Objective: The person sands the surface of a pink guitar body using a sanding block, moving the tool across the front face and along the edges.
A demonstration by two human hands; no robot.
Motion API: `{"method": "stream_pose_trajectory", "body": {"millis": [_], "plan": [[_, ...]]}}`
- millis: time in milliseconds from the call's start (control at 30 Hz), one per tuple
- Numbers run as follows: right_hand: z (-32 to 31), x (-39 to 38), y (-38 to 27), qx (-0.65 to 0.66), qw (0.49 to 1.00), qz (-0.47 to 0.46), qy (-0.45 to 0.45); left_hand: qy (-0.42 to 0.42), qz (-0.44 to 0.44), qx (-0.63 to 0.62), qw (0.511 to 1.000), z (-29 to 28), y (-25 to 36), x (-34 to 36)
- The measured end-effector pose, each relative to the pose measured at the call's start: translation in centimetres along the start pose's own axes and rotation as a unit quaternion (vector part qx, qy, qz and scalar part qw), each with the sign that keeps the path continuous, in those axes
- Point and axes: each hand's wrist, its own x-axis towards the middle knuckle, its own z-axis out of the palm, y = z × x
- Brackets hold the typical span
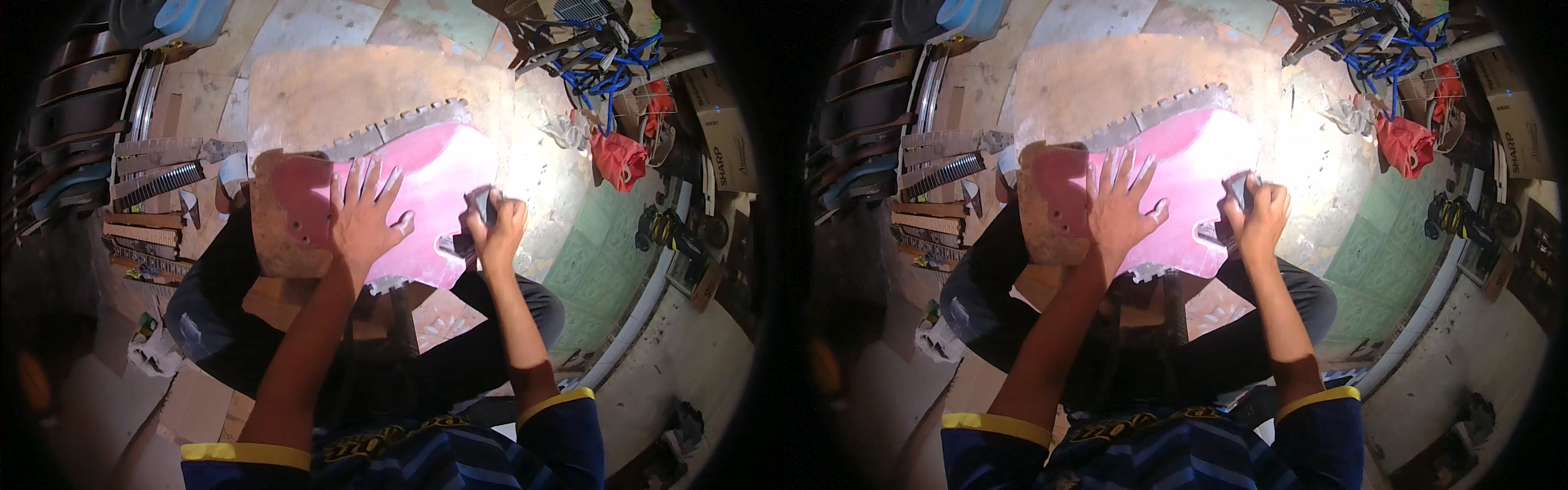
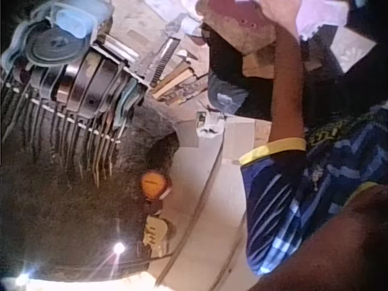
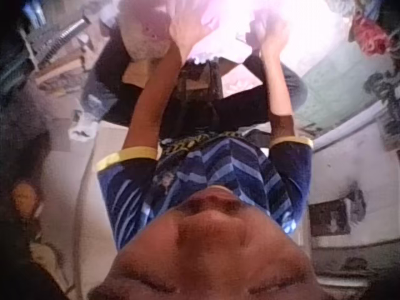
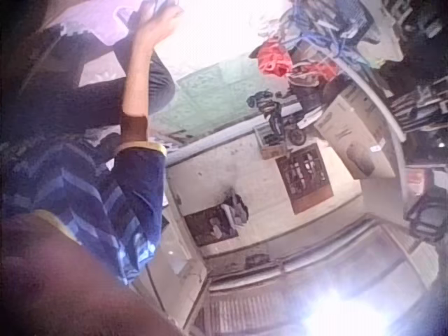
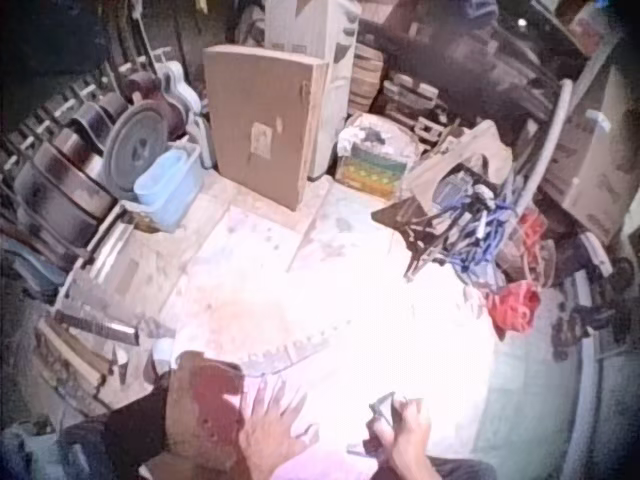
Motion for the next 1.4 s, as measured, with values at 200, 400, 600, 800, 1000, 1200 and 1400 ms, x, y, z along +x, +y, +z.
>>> {"method": "stream_pose_trajectory", "body": {"millis": [200,400,600,800,1000,1200,1400], "plan": [[1.4,9.7,-3.7,-0.027,0.998,0.033,0.048,0.004,0.011,-0.031,0.999,0.4,0.5,-0.5],[0.7,2.1,-4.3,0.007,0.996,-0.077,-0.045,0.004,0.005,0.009,1.000,-0.1,0.2,-0.4],[1.7,8.6,-5.5,0.004,1.000,-0.005,0.022,0.009,0.010,-0.018,1.000,0.5,0.2,-0.8],[1.4,5.0,-4.8,0.013,0.993,-0.112,-0.043,0.001,0.006,-0.003,1.000,-0.3,0.1,-0.6],[1.5,5.8,-6.1,-0.033,0.998,-0.054,-0.020,-0.015,0.003,0.010,1.000,-0.5,0.1,-0.5],[2.2,7.7,-5.0,-0.023,0.998,-0.053,-0.032,-0.011,0.006,0.007,1.000,-0.5,0.1,-0.2],[1.5,2.7,-6.9,-0.010,0.994,-0.101,-0.041,-0.016,-0.001,0.016,1.000,-0.7,0.0,-0.2]]}}
